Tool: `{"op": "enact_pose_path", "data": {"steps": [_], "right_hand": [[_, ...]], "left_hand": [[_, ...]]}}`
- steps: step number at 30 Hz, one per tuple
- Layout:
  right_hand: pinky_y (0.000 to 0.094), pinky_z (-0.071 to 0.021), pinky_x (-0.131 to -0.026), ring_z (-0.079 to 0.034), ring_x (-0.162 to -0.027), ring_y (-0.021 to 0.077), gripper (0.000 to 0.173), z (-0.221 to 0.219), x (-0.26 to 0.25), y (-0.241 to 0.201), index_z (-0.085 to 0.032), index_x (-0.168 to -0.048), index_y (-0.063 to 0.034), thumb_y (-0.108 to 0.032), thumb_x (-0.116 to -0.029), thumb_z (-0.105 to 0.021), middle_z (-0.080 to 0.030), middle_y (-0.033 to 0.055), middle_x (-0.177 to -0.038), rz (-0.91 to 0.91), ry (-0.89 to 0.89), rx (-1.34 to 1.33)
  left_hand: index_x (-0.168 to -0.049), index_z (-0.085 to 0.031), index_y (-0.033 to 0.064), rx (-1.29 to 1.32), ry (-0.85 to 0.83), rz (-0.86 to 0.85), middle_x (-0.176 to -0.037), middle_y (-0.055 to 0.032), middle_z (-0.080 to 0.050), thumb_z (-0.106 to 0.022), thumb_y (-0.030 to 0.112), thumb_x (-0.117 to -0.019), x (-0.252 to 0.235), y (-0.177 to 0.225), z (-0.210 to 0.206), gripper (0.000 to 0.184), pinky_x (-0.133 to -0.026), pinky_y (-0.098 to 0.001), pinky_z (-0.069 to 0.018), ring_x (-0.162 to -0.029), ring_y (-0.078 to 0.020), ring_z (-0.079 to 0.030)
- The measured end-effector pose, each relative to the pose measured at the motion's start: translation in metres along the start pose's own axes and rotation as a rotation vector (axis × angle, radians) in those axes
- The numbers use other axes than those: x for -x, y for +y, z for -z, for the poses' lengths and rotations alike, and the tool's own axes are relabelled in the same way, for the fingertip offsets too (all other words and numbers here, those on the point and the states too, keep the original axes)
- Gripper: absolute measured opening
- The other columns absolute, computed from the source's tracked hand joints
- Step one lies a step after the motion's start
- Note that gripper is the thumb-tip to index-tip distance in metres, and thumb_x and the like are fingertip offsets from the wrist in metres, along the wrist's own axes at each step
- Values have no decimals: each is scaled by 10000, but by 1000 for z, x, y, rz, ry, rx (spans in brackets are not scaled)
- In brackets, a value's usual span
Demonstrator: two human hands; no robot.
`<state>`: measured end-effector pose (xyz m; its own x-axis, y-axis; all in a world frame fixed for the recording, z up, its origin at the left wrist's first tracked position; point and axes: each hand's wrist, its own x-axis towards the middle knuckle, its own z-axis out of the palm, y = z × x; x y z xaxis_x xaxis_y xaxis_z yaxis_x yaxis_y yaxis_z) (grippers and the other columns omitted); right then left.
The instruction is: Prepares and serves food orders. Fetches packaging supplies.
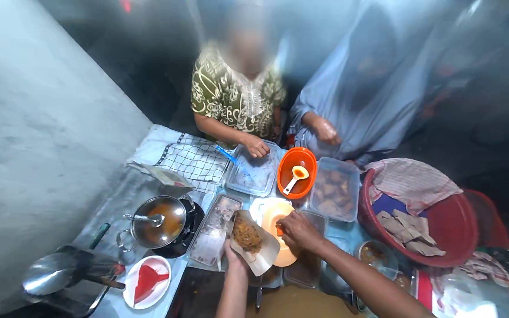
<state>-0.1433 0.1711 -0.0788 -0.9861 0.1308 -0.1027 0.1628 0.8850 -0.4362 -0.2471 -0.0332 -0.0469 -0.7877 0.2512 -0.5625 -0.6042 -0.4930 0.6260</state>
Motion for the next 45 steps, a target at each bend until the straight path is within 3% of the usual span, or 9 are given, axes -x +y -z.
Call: {"op": "enact_pose_path", "data": {"steps": [2, 5, 11, 16, 21, 27, 32, 35, 45], "right_hand": [[518, -488, -1019, -626, -1191, 278, 345, 23, -17, 16, -715, -1232, -198, -411, -1016, -551, -722, 35, -1197, -48, 69, 4], [546, -495, -983, -616, -1191, 330, 324, 56, -63, 43, -709, -1273, -233, -184, -980, -583, -693, 90, -1231, -157, 143, 158], [634, -424, -1033, -574, -1237, 373, 213, 72, -121, 87, -745, -1149, -164, -153, -954, -660, -648, 151, -1278, -24, -186, 299], [579, -576, -870, -705, -1018, 364, 265, 101, -108, 106, -726, -1147, -48, -246, -975, -688, -702, 160, -1157, -240, 238, 139], [568, -580, -845, -732, -966, 291, 291, 76, -88, 139, -769, -1101, -149, -388, -1007, -633, -751, 71, -1107, -421, 491, -16], [529, -566, -886, -735, -889, 250, 373, 53, -80, 132, -791, -986, -106, -449, -993, -644, -767, 87, -905, -780, 679, -359], [397, -591, -689, -697, -667, 174, 365, 54, -75, 130, -735, -973, -32, -384, -1017, -647, -744, 69, -810, -998, 905, -764], [339, -567, -578, -657, -587, 150, 371, 56, -73, 127, -698, -956, -3, -354, -1040, -617, -727, 70, -773, -1048, 1017, -989], [262, -557, -577, -653, -606, 113, 325, 92, -59, 98, -655, -917, 23, -271, -1049, -612, -704, 62, -752, -950, 1128, -1219]], "left_hand": [[-1300, -535, 118, -36, 9, 12, -1030, -32, -691, -152, 386, -1102, 4, -2, -3, 508, -752, -323, -598, -915, -104, -680], [-1318, -530, 104, -28, 42, 52, -1057, -59, -688, -156, 408, -1100, 3, -8, -6, 530, -755, -350, -592, -922, -127, -677], [-1248, -584, 110, 53, -21, 57, -995, -57, -716, -187, 378, -1109, -9, -7, -21, 498, -727, -349, -611, -893, -134, -706], [-1250, -596, 124, 75, -10, 49, -1009, -46, -729, -189, 392, -1107, -5, -3, -10, 507, -731, -344, -621, -905, -130, -717], [-1218, -591, 111, 49, 36, 35, -981, -43, -722, -156, 389, -1102, -5, -11, -5, 529, -724, -335, -614, -889, -119, -708], [-1246, -569, 103, 5, 48, 36, -995, -44, -701, -162, 382, -1107, -15, -16, -26, 512, -731, -330, -599, -894, -116, -690], [-1282, -577, 105, 68, -55, 46, -1018, -63, -716, -206, 414, -1114, -36, -20, -52, 511, -740, -364, -613, -907, -142, -707], [-1256, -589, 110, 97, -83, 76, -998, -64, -718, -199, 422, -1113, -46, -26, -74, 519, -728, -381, -614, -889, -159, -710], [-1260, -605, 115, 194, -130, 150, -1047, -110, -716, -255, 525, -1086, -94, -67, -112, 566, -788, -477, -598, -952, -231, -708]]}}
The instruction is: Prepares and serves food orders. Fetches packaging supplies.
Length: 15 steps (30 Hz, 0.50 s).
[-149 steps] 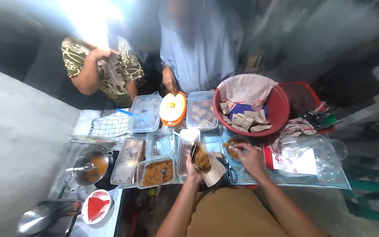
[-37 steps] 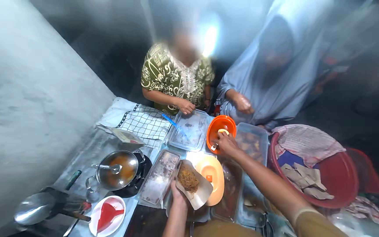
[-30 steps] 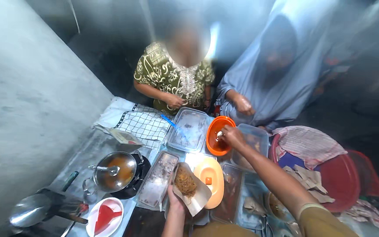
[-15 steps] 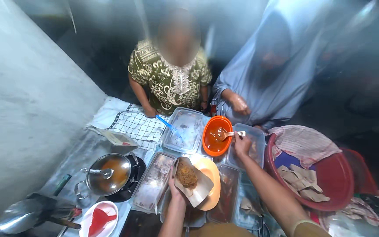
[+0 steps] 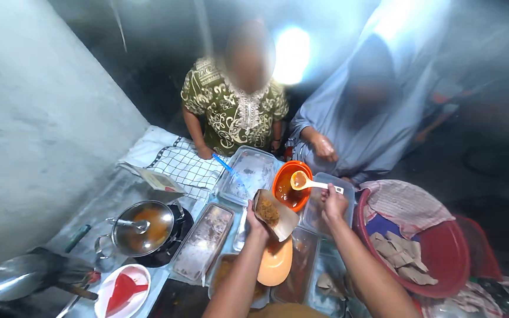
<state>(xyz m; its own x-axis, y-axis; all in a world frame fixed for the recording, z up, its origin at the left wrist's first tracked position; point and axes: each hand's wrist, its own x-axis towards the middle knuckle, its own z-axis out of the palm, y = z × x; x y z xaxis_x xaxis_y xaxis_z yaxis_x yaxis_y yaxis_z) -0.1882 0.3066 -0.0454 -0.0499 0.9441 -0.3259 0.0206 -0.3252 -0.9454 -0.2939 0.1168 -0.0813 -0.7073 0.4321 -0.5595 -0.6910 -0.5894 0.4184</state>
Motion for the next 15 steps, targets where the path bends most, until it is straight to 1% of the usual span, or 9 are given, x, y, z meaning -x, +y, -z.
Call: {"op": "enact_pose_path", "data": {"steps": [3, 7, 10, 12, 15], "right_hand": [[256, -564, -576, -655, -604, 114, 284, 3, 17, -17, -641, -914, 26, -225, -1046, -614, -697, 69, -740, 39, -55, -28], [245, -559, -553, -644, -571, 109, 262, 7, 43, -30, -647, -880, 32, -172, -1042, -613, -699, 70, -715, 75, -156, -17], [259, -571, -545, -655, -557, 133, 248, 11, 60, -29, -660, -871, 53, -139, -1027, -634, -708, 93, -700, 141, -228, 14], [270, -587, -546, -667, -559, 142, 212, 13, 71, -26, -669, -896, 56, -116, -1017, -643, -712, 98, -706, 232, -282, 37], [286, -616, -574, -688, -594, 144, 133, 16, 86, -21, -692, -970, 43, -83, -996, -658, -725, 84, -746, 445, -386, 25]], "left_hand": [[-1291, -601, 119, 13, -12, 5, -1098, -118, -713, -259, 534, -1084, -8, -7, -4, 577, -824, -497, -588, -995, -241, -700], [-1262, -619, 121, 20, -5, 26, -1069, -115, -718, -278, 539, -1080, -10, -12, -9, 570, -806, -486, -593, -967, -240, -706], [-1269, -621, 111, 14, -2, 32, -1089, -120, -716, -291, 530, -1083, -10, -14, -12, 565, -828, -488, -586, -994, -250, -699], [-1261, -623, 110, 11, 2, 40, -1082, -120, -717, -290, 533, -1082, -9, -13, -13, 567, -827, -487, -588, -989, -248, -701], [-1283, -624, 98, -11, 21, 62, -1114, -134, -715, -314, 547, -1075, -10, -13, -11, 584, -854, -503, -585, -1023, -262, -699]]}}
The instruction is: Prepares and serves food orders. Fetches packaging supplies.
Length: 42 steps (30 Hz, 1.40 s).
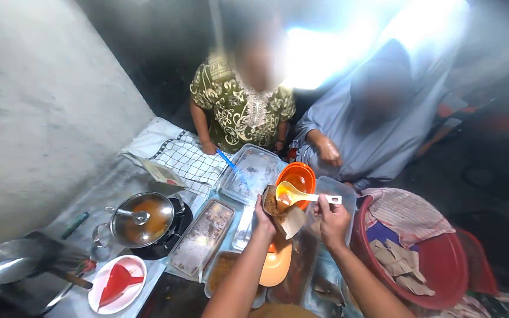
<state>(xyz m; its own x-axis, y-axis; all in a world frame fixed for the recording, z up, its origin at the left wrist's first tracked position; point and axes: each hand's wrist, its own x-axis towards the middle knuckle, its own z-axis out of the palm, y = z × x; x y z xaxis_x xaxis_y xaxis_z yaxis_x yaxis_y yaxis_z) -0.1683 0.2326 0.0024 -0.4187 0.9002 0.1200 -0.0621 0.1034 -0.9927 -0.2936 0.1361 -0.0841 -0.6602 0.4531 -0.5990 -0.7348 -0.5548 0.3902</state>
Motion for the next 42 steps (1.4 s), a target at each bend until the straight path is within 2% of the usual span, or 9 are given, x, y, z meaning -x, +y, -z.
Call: {"op": "enact_pose_path", "data": {"steps": [6, 12, 21, 24, 27, 32, 34, 38, 42], "right_hand": [[314, -653, -665, -724, -709, 149, 148, -4, 13, 4, -711, -1084, 49, -37, -970, -670, -757, 82, -921, 428, -174, 37], [315, -659, -667, -738, -741, 165, 159, -4, 17, 10, -724, -1098, 39, -22, -957, -683, -762, 100, -962, 493, -246, 51], [271, -613, -566, -693, -604, 125, 166, 1, -21, 13, -681, -1037, 39, -119, -1021, -632, -727, 63, -770, 89, 179, 45], [274, -617, -631, -701, -682, 102, 218, 12, -41, 51, -735, -1093, -18, -206, -1003, -672, -746, 50, -879, 105, 85, 294], [324, -623, -833, -732, -875, 111, 254, 12, -65, 85, -768, -1082, -73, -291, -999, -665, -759, 59, -997, 170, -61, 561], [480, -552, -972, -716, -1019, 255, 341, -11, -111, 100, -767, -1048, -53, -368, -997, -648, -749, 120, -1060, 82, -296, 796], [494, -567, -923, -723, -947, 273, 382, -24, -129, 94, -732, -1087, -20, -381, -1010, -634, -740, 149, -1019, -72, -388, 816], [377, -606, -727, -697, -717, 189, 403, -45, -167, 97, -625, -1220, 12, -353, -1069, -547, -700, 127, -916, -421, -565, 707], [331, -584, -690, -671, -693, 155, 355, -59, -184, 107, -628, -1205, 17, -303, -1061, -571, -693, 112, -903, -576, -473, 643]], "left_hand": [[-1323, -617, 115, -77, 49, 12, -1176, -131, -709, -355, 565, -1063, 3, 0, 2, 582, -889, -515, -577, -1072, -267, -691], [-1289, -625, 131, -80, 14, 21, -1129, -104, -714, -342, 522, -1078, 9, -2, 2, 526, -854, -478, -585, -1028, -237, -695], [-1294, -607, 134, -93, 70, 70, -1119, -108, -708, -311, 546, -1075, 21, 9, 1, 553, -825, -495, -583, -1005, -244, -693], [-1295, -607, 131, -112, 80, 39, -1101, -108, -712, -281, 534, -1084, 34, 21, 11, 560, -813, -488, -588, -985, -239, -695], [-1274, -587, 119, -136, 121, 13, -1053, -101, -701, -224, 482, -1093, 57, 37, 20, 545, -769, -462, -584, -941, -226, -688], [-1161, -586, 101, -137, 183, -66, -914, -82, -687, -198, 419, -1093, 105, 57, 36, 507, -669, -408, -586, -817, -191, -684], [-1128, -581, 107, -150, 199, -98, -871, -59, -687, -187, 404, -1091, 127, 62, 43, 495, -643, -373, -593, -782, -161, -688], [-1130, -579, 94, -134, 214, -125, -889, -69, -699, -185, 396, -1091, 151, 64, 73, 497, -653, -362, -599, -801, -164, -699], [-1131, -572, 64, -39, 160, -224, -924, -93, -688, -283, 300, -1082, 151, 61, 119, 377, -704, -357, -595, -833, -162, -686]]}}
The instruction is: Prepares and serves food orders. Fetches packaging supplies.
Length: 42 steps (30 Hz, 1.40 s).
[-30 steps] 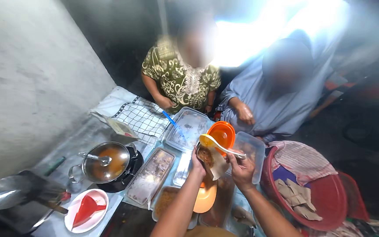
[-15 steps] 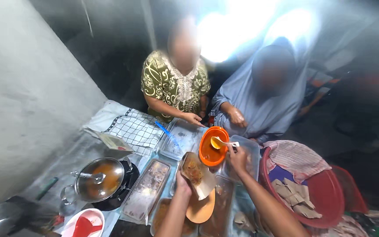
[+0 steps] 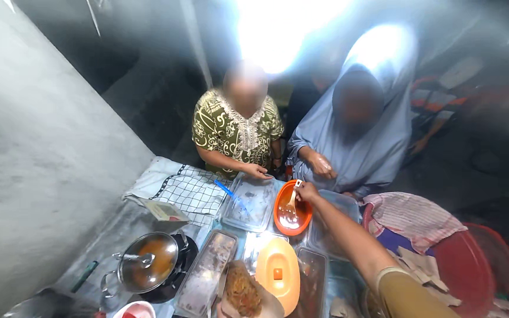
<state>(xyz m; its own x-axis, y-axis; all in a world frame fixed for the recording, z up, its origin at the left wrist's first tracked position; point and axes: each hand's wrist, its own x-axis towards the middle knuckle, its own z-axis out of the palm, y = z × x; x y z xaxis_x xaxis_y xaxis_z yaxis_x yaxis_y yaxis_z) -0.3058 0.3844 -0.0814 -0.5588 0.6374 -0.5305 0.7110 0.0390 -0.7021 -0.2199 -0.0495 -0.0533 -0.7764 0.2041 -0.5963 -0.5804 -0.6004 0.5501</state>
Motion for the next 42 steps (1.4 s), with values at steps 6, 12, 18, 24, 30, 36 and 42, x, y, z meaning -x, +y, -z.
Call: {"op": "enact_pose_path", "data": {"steps": [6, 12, 18, 24, 30, 36, 42], "right_hand": [[419, -611, -810, -736, -825, 216, 396, 0, -3, -4, -684, -1157, -3, -362, -1054, -555, -740, 121, -981, -39, 118, 127], [536, -563, -942, -724, -995, 294, 413, -1, 54, 2, -721, -1200, -61, -392, -1052, -522, -742, 148, -1077, 197, 120, 318], [319, -610, -863, -726, -937, 119, 269, -57, 215, 60, -764, -1145, -107, -268, -1040, -576, -766, 30, -1029, 1089, 216, 229], [389, -427, -1176, -579, -1311, 208, 157, -84, 319, 83, -728, -1111, -169, -224, -976, -672, -690, 43, -1268, 1724, 470, 231], [342, -452, -1112, -656, -1062, 152, 147, -73, 339, 92, -735, -1030, -143, -238, -974, -638, -710, 38, -1044, 1805, 660, 304], [292, -507, -1010, -676, -966, 144, 160, -57, 361, 92, -740, -953, -144, -208, -976, -596, -719, 41, -958, 1941, 569, 309], [295, -473, -1067, -663, -1173, 174, 292, -50, 380, 88, -705, -1031, -85, -321, -1028, -532, -727, 130, -1187, 1971, 484, 229]], "left_hand": [[-1175, -551, 68, 126, -81, 87, -963, -124, -704, -150, 425, -1081, 22, 18, -18, 545, -688, -376, -606, -875, -209, -713], [-1217, -507, 67, -90, -97, -64, -975, -34, -681, -126, 325, -1100, 43, 31, -35, 475, -734, -248, -583, -873, -41, -670], [-1192, -548, 105, -179, -149, -163, -896, 51, -706, -145, 312, -1110, 36, 42, -68, 460, -687, -220, -600, -824, -8, -689], [-1198, -509, 129, -52, -223, -33, -903, 13, -662, -91, 375, -1112, 89, 68, -152, 493, -668, -251, -582, -811, -47, -666], [-1140, -544, 136, 22, -234, 45, -878, -22, -661, -116, 410, -1110, 134, 62, -164, 510, -674, -308, -583, -804, -107, -673], [-1121, -560, 153, 96, -292, 74, -873, -21, -682, -107, 457, -1102, 169, 57, -145, 547, -676, -315, -599, -812, -110, -691], [-1171, -617, 128, 93, -352, -65, -937, -43, -715, -209, 437, -1116, 202, 52, -135, 514, -733, -315, -615, -864, -122, -713]]}}
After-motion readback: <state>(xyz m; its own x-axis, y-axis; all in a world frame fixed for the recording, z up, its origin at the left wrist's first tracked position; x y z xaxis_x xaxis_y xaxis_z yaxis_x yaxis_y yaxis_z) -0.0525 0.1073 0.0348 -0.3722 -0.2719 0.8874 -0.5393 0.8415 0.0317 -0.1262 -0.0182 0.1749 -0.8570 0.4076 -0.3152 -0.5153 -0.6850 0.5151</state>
